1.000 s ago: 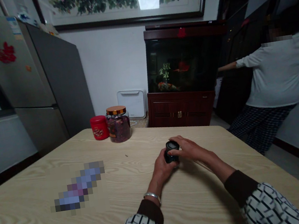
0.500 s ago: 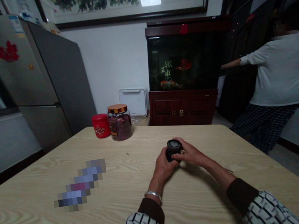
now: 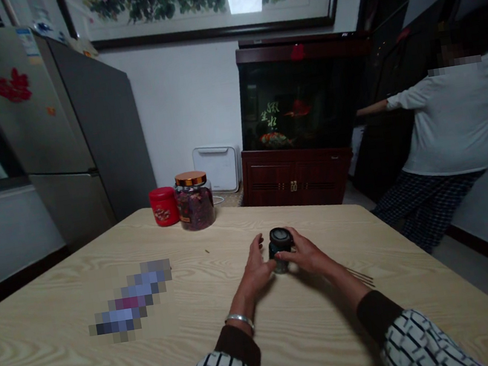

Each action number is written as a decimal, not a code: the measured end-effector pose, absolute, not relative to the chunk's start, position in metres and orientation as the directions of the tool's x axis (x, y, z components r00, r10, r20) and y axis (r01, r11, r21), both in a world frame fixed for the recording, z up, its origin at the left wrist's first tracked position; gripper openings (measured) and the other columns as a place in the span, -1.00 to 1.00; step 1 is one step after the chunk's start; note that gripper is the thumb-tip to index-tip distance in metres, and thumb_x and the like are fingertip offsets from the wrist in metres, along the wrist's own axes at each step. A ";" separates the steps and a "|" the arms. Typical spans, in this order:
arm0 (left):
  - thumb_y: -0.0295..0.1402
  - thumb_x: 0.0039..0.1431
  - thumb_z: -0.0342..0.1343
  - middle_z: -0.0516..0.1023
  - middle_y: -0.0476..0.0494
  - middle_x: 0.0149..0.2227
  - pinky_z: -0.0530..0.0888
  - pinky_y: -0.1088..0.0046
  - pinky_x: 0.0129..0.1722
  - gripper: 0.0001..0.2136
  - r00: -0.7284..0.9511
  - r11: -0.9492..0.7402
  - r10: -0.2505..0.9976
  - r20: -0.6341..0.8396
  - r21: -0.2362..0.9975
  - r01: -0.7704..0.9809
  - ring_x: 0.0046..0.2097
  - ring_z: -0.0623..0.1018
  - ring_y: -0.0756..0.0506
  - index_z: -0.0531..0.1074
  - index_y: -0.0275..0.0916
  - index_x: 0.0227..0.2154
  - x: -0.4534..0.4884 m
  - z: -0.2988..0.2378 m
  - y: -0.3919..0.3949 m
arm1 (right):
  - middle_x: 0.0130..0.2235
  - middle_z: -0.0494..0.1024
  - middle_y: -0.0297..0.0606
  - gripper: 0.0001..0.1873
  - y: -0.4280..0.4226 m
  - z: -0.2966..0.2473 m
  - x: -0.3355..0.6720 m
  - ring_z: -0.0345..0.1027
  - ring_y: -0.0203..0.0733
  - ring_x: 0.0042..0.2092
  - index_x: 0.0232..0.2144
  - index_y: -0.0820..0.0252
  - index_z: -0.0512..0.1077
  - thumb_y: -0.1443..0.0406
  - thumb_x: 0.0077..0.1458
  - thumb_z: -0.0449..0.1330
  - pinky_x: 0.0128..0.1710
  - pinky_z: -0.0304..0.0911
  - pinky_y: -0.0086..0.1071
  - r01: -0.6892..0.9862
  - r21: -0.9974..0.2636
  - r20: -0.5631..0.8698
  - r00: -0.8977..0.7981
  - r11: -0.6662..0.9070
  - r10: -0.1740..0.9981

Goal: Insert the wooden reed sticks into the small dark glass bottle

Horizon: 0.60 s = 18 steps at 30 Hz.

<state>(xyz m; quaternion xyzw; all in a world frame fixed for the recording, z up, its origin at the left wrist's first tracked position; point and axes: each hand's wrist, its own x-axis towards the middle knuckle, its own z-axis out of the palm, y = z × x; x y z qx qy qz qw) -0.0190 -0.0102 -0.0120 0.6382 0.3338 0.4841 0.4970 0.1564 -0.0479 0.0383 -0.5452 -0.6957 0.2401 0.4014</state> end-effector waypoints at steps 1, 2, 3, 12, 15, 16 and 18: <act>-0.49 -0.09 0.19 0.24 -0.41 0.24 0.31 0.16 0.12 -0.29 0.279 -0.279 0.919 0.279 0.959 -0.041 0.23 0.30 -0.29 0.17 -0.23 0.20 -0.024 -0.010 -0.013 | 0.08 0.44 -0.12 -0.23 -0.052 0.038 0.157 0.35 -0.02 0.07 0.15 0.10 0.22 0.12 -0.10 0.35 0.07 0.24 -0.14 0.594 -0.759 0.299 -0.046 0.266 0.953; -0.47 -0.07 0.19 0.30 -0.40 0.21 0.32 0.17 0.11 -0.35 0.249 -0.276 0.929 0.274 0.961 -0.027 0.20 0.34 -0.27 0.22 -0.23 0.17 -0.030 -0.008 -0.017 | 0.09 0.42 -0.09 -0.21 -0.058 0.039 0.158 0.35 -0.01 0.07 0.15 0.09 0.21 0.10 -0.12 0.36 0.05 0.26 -0.15 0.619 -0.747 0.305 -0.003 0.241 0.952; -0.45 -0.05 0.19 0.37 -0.38 0.14 0.34 0.19 0.08 -0.42 0.228 -0.272 0.936 0.268 0.962 -0.014 0.15 0.39 -0.25 0.28 -0.24 0.11 -0.036 -0.004 -0.021 | 0.09 0.40 -0.08 -0.22 -0.065 0.039 0.159 0.36 -0.01 0.05 0.14 0.08 0.22 0.07 -0.11 0.36 0.01 0.28 -0.16 0.639 -0.739 0.312 0.045 0.213 0.949; -0.02 0.18 0.09 0.42 -0.03 -0.53 0.31 0.44 -0.38 -0.62 0.413 -0.433 0.828 0.380 0.901 0.038 -0.44 0.39 -0.03 0.37 -0.26 -0.50 -0.072 0.105 -0.096 | -0.55 0.23 -0.42 -0.43 -0.151 0.112 0.152 0.08 -0.34 -0.50 -0.57 0.14 0.22 -0.20 0.10 0.07 -0.52 0.04 -0.43 0.453 -0.851 0.317 0.038 0.266 0.948; 0.05 0.21 0.05 0.31 0.02 -0.59 0.25 0.47 -0.44 -0.53 0.454 -0.502 0.747 0.486 0.860 -0.096 -0.51 0.31 0.01 0.28 -0.25 -0.59 -0.077 0.166 -0.125 | -0.60 0.13 -0.47 -0.38 -0.177 0.168 0.141 -0.13 -0.40 -0.58 -0.58 0.13 0.17 -0.27 0.06 0.05 -0.61 -0.21 -0.47 0.233 -0.931 0.286 -0.004 0.279 0.958; 0.09 0.22 0.02 0.28 0.02 -0.61 0.23 0.48 -0.46 -0.50 0.462 -0.494 0.731 0.503 0.856 -0.152 -0.53 0.28 0.02 0.27 -0.25 -0.60 -0.080 0.186 -0.133 | -0.61 0.09 -0.48 -0.36 -0.184 0.187 0.138 -0.19 -0.42 -0.59 -0.59 0.13 0.15 -0.29 0.05 0.04 -0.62 -0.29 -0.47 0.166 -0.946 0.276 -0.034 0.278 0.961; 0.17 0.21 -0.06 0.22 0.04 -0.64 0.21 0.49 -0.50 -0.45 0.508 -0.445 0.693 0.511 0.858 -0.257 -0.56 0.24 0.04 0.23 -0.23 -0.61 -0.085 0.223 -0.147 | -0.62 0.04 -0.49 -0.33 -0.196 0.226 0.134 -0.25 -0.43 -0.60 -0.63 0.13 0.13 -0.31 0.06 -0.01 -0.62 -0.35 -0.47 0.054 -0.951 0.297 -0.132 0.306 0.946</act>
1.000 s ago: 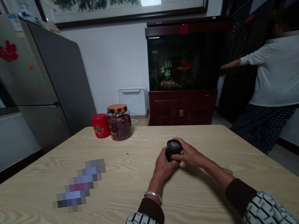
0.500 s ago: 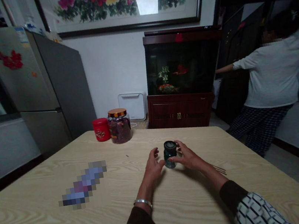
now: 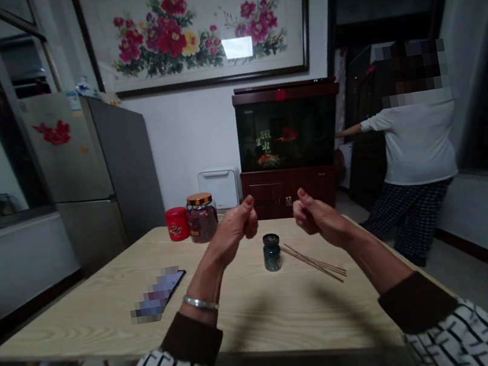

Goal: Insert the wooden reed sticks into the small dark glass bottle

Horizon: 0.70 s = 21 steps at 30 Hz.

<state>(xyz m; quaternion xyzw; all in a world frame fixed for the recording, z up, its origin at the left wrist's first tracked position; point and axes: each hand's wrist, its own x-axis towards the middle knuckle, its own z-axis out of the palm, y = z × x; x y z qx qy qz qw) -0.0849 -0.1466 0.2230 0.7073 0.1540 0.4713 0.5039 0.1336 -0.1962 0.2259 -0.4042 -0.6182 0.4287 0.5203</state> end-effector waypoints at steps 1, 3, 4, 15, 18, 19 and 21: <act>0.22 0.20 -0.11 0.18 0.05 -0.64 0.21 0.50 -0.51 -0.42 0.535 -0.410 0.677 0.506 0.862 -0.297 -0.57 0.22 0.05 0.20 -0.22 -0.62 -0.088 0.240 -0.152 | -0.63 0.02 -0.49 -0.31 -0.201 0.244 0.132 -0.26 -0.43 -0.60 -0.64 0.13 0.12 -0.31 0.07 -0.04 -0.62 -0.35 -0.48 0.009 -0.946 0.315 -0.191 0.323 0.930; 0.29 0.17 -0.20 0.10 0.07 -0.65 0.20 0.50 -0.52 -0.37 0.573 -0.366 0.654 0.494 0.869 -0.333 -0.59 0.17 0.07 0.12 -0.21 -0.65 -0.093 0.267 -0.159 | -0.63 0.00 -0.49 -0.29 -0.209 0.274 0.131 -0.26 -0.42 -0.61 -0.66 0.13 0.09 -0.33 0.09 -0.09 -0.63 -0.32 -0.48 -0.059 -0.937 0.345 -0.293 0.344 0.892; 0.32 0.16 -0.25 0.06 0.08 -0.65 0.21 0.50 -0.53 -0.36 0.584 -0.353 0.646 0.492 0.871 -0.343 -0.60 0.15 0.07 0.08 -0.20 -0.66 -0.096 0.277 -0.161 | -0.63 -0.01 -0.49 -0.29 -0.211 0.284 0.131 -0.27 -0.42 -0.61 -0.66 0.12 0.07 -0.33 0.09 -0.12 -0.63 -0.31 -0.48 -0.081 -0.935 0.352 -0.329 0.345 0.876; 0.30 0.13 -0.16 -0.04 0.09 -0.71 0.20 0.48 -0.54 -0.34 0.782 0.174 0.497 0.377 0.839 -0.515 -0.62 0.07 0.06 -0.02 -0.22 -0.70 -0.090 0.186 -0.125 | -0.70 -0.05 -0.53 -0.27 -0.182 0.198 0.139 -0.28 -0.45 -0.65 -0.68 0.14 -0.03 -0.32 0.12 -0.20 -0.64 -0.24 -0.50 -0.405 -0.912 0.280 -0.495 0.067 0.822; 0.25 0.16 -0.12 0.00 0.09 -0.71 0.19 0.49 -0.52 -0.36 0.825 0.268 0.446 0.347 0.828 -0.493 -0.62 0.08 0.06 0.02 -0.23 -0.70 -0.082 0.160 -0.113 | -0.70 -0.02 -0.52 -0.29 -0.172 0.177 0.144 -0.25 -0.45 -0.65 -0.67 0.14 -0.01 -0.30 0.14 -0.16 -0.64 -0.24 -0.51 -0.444 -0.896 0.273 -0.515 0.020 0.812; 0.25 0.16 -0.13 0.01 0.09 -0.70 0.20 0.48 -0.52 -0.37 0.831 0.281 0.439 0.342 0.826 -0.489 -0.62 0.08 0.06 0.04 -0.23 -0.70 -0.080 0.155 -0.110 | -0.69 -0.01 -0.52 -0.29 -0.169 0.174 0.145 -0.24 -0.45 -0.65 -0.67 0.15 -0.01 -0.29 0.15 -0.16 -0.64 -0.24 -0.51 -0.450 -0.893 0.272 -0.518 0.012 0.811; 0.25 0.17 -0.13 0.02 0.09 -0.70 0.21 0.48 -0.51 -0.37 0.836 0.291 0.434 0.335 0.826 -0.482 -0.62 0.09 0.05 0.06 -0.23 -0.69 -0.078 0.150 -0.105 | -0.69 0.00 -0.51 -0.29 -0.164 0.171 0.148 -0.24 -0.45 -0.64 -0.67 0.15 0.01 -0.28 0.16 -0.15 -0.64 -0.23 -0.52 -0.457 -0.889 0.269 -0.518 0.002 0.812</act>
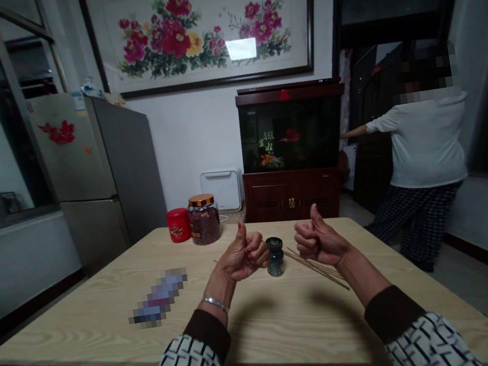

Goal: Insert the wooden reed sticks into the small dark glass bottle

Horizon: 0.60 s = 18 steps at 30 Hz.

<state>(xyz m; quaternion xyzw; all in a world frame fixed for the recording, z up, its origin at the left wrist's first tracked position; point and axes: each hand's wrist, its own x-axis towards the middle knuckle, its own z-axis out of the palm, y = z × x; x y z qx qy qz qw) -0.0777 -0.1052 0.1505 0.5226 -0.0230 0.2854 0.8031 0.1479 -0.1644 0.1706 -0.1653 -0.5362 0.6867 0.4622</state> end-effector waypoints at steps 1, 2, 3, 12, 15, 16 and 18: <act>0.25 0.16 -0.13 0.02 0.09 -0.70 0.21 0.47 -0.50 -0.37 0.839 0.292 0.431 0.333 0.828 -0.479 -0.62 0.09 0.05 0.06 -0.23 -0.69 -0.077 0.149 -0.103 | -0.69 0.00 -0.51 -0.30 -0.163 0.170 0.149 -0.24 -0.45 -0.64 -0.67 0.15 0.01 -0.28 0.16 -0.15 -0.65 -0.23 -0.52 -0.458 -0.889 0.264 -0.518 -0.002 0.814; 0.25 0.16 -0.12 0.02 0.09 -0.70 0.21 0.47 -0.50 -0.37 0.841 0.290 0.427 0.332 0.830 -0.475 -0.62 0.09 0.05 0.06 -0.23 -0.69 -0.076 0.148 -0.101 | -0.69 0.00 -0.51 -0.30 -0.161 0.169 0.150 -0.25 -0.45 -0.64 -0.67 0.15 0.01 -0.28 0.15 -0.15 -0.65 -0.24 -0.52 -0.456 -0.890 0.259 -0.518 -0.008 0.815; 0.25 0.16 -0.11 0.02 0.09 -0.70 0.21 0.47 -0.50 -0.37 0.843 0.288 0.424 0.331 0.834 -0.472 -0.61 0.09 0.05 0.06 -0.23 -0.69 -0.076 0.147 -0.100 | -0.69 -0.01 -0.52 -0.30 -0.159 0.168 0.150 -0.25 -0.45 -0.64 -0.67 0.15 0.01 -0.28 0.15 -0.14 -0.65 -0.24 -0.52 -0.453 -0.891 0.252 -0.520 -0.014 0.816; 0.25 0.08 0.04 0.15 0.08 -0.63 0.12 0.53 -0.52 -0.40 0.804 0.191 0.543 0.241 0.898 -0.397 -0.59 0.13 0.08 0.17 -0.25 -0.63 -0.076 0.124 -0.078 | -0.65 0.01 -0.55 -0.33 -0.146 0.149 0.161 -0.27 -0.48 -0.63 -0.62 0.16 0.12 -0.28 0.08 0.03 -0.64 -0.32 -0.54 -0.303 -0.953 0.117 -0.370 -0.001 0.922; 0.08 0.04 0.22 0.40 -0.03 -0.39 0.18 0.56 -0.46 -0.55 0.585 0.028 0.797 0.149 0.959 -0.282 -0.45 0.32 0.06 0.33 -0.26 -0.40 -0.067 0.099 -0.066 | -0.57 0.20 -0.48 -0.38 -0.135 0.121 0.168 -0.13 -0.48 -0.63 -0.48 0.18 0.30 -0.26 0.02 0.11 -0.64 -0.27 -0.53 -0.010 -1.000 0.011 -0.096 0.010 0.995; 0.01 -0.01 0.29 0.44 -0.08 -0.28 0.24 0.55 -0.41 -0.57 0.480 -0.046 0.866 0.143 0.977 -0.209 -0.36 0.39 0.02 0.35 -0.25 -0.32 -0.062 0.087 -0.061 | -0.53 0.27 -0.44 -0.39 -0.130 0.111 0.170 -0.05 -0.45 -0.62 -0.45 0.18 0.32 -0.26 0.01 0.11 -0.63 -0.19 -0.51 0.119 -0.993 0.018 0.012 0.016 1.000; -0.09 -0.14 0.39 0.45 -0.21 -0.08 0.36 0.46 -0.27 -0.47 0.333 -0.156 0.929 0.161 0.987 -0.042 -0.16 0.46 -0.09 0.36 -0.26 -0.17 -0.047 0.060 -0.051 | -0.45 0.40 -0.33 -0.40 -0.116 0.093 0.171 0.17 -0.35 -0.53 -0.43 0.18 0.35 -0.25 0.02 0.09 -0.56 0.02 -0.45 0.396 -0.917 0.113 0.171 0.037 0.979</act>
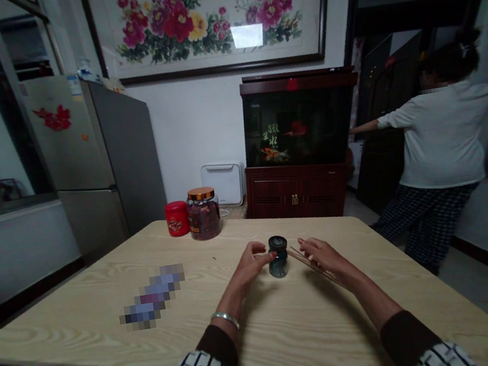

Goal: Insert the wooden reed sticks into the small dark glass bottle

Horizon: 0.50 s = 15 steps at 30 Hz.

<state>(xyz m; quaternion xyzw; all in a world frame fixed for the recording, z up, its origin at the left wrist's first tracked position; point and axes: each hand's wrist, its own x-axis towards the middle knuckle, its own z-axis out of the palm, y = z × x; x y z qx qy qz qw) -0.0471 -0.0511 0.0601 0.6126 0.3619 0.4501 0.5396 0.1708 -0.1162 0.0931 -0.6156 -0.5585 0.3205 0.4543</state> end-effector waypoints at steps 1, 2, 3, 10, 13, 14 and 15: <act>-0.16 -0.22 0.43 0.42 -0.29 0.00 0.39 0.39 -0.19 -0.38 0.297 -0.179 0.939 0.172 0.984 -0.003 -0.08 0.47 -0.16 0.34 -0.27 -0.10 -0.038 0.047 -0.046 | -0.40 0.45 -0.28 -0.41 -0.109 0.088 0.170 0.27 -0.28 -0.46 -0.39 0.18 0.36 -0.24 0.05 0.07 -0.48 0.12 -0.41 0.531 -0.846 0.176 0.204 0.042 0.963; -0.21 -0.28 0.45 0.40 -0.34 0.04 0.40 0.33 -0.12 -0.31 0.266 -0.201 0.946 0.187 0.979 0.024 -0.01 0.46 -0.21 0.32 -0.28 -0.04 -0.029 0.034 -0.042 | -0.33 0.49 -0.22 -0.41 -0.102 0.086 0.167 0.35 -0.21 -0.38 -0.34 0.18 0.39 -0.23 0.07 0.05 -0.40 0.19 -0.37 0.654 -0.756 0.235 0.210 0.042 0.949; -0.24 -0.28 0.45 0.40 -0.34 0.06 0.39 0.28 -0.05 -0.28 0.262 -0.232 0.941 0.216 0.972 0.034 0.03 0.45 -0.24 0.31 -0.28 -0.01 -0.020 0.023 -0.038 | -0.26 0.52 -0.18 -0.40 -0.095 0.087 0.163 0.40 -0.15 -0.29 -0.25 0.17 0.41 -0.22 0.09 0.03 -0.31 0.22 -0.33 0.759 -0.650 0.281 0.199 0.034 0.939; -0.16 -0.06 0.33 0.58 -0.25 -0.13 0.43 0.31 -0.15 -0.44 0.226 -0.371 0.921 0.318 0.894 0.252 -0.10 0.56 -0.25 0.37 -0.27 0.00 0.010 -0.003 -0.022 | -0.12 0.58 0.15 -0.16 -0.054 0.123 0.119 0.46 0.17 -0.04 -0.08 0.29 0.49 -0.29 0.10 -0.12 -0.09 0.24 -0.11 0.999 0.018 0.189 0.032 -0.036 0.982; -0.14 -0.05 0.31 0.60 -0.20 -0.20 0.42 0.37 -0.25 -0.51 0.250 -0.370 0.920 0.302 0.878 0.303 -0.17 0.58 -0.23 0.43 -0.25 -0.06 0.009 -0.004 -0.017 | -0.09 0.58 0.18 -0.19 -0.042 0.128 0.110 0.45 0.19 -0.01 -0.14 0.31 0.54 -0.27 0.09 -0.05 -0.07 0.25 -0.11 0.993 0.107 0.120 0.029 -0.041 0.992; -0.16 -0.05 0.32 0.61 -0.18 -0.20 0.41 0.39 -0.26 -0.52 0.250 -0.382 0.916 0.314 0.873 0.303 -0.18 0.58 -0.21 0.43 -0.23 -0.06 0.008 -0.006 -0.015 | -0.08 0.57 0.18 -0.23 -0.039 0.130 0.111 0.44 0.19 0.00 -0.13 0.32 0.55 -0.23 0.09 -0.01 -0.06 0.25 -0.12 0.992 0.118 0.102 0.031 -0.043 0.994; -0.17 -0.06 0.32 0.61 -0.16 -0.19 0.41 0.40 -0.26 -0.51 0.246 -0.395 0.912 0.330 0.869 0.298 -0.18 0.58 -0.20 0.42 -0.22 -0.05 0.008 -0.007 -0.014 | -0.07 0.57 0.18 -0.29 -0.037 0.132 0.113 0.44 0.19 0.01 -0.12 0.31 0.55 -0.18 0.09 0.04 -0.06 0.25 -0.12 0.992 0.121 0.074 0.025 -0.034 0.997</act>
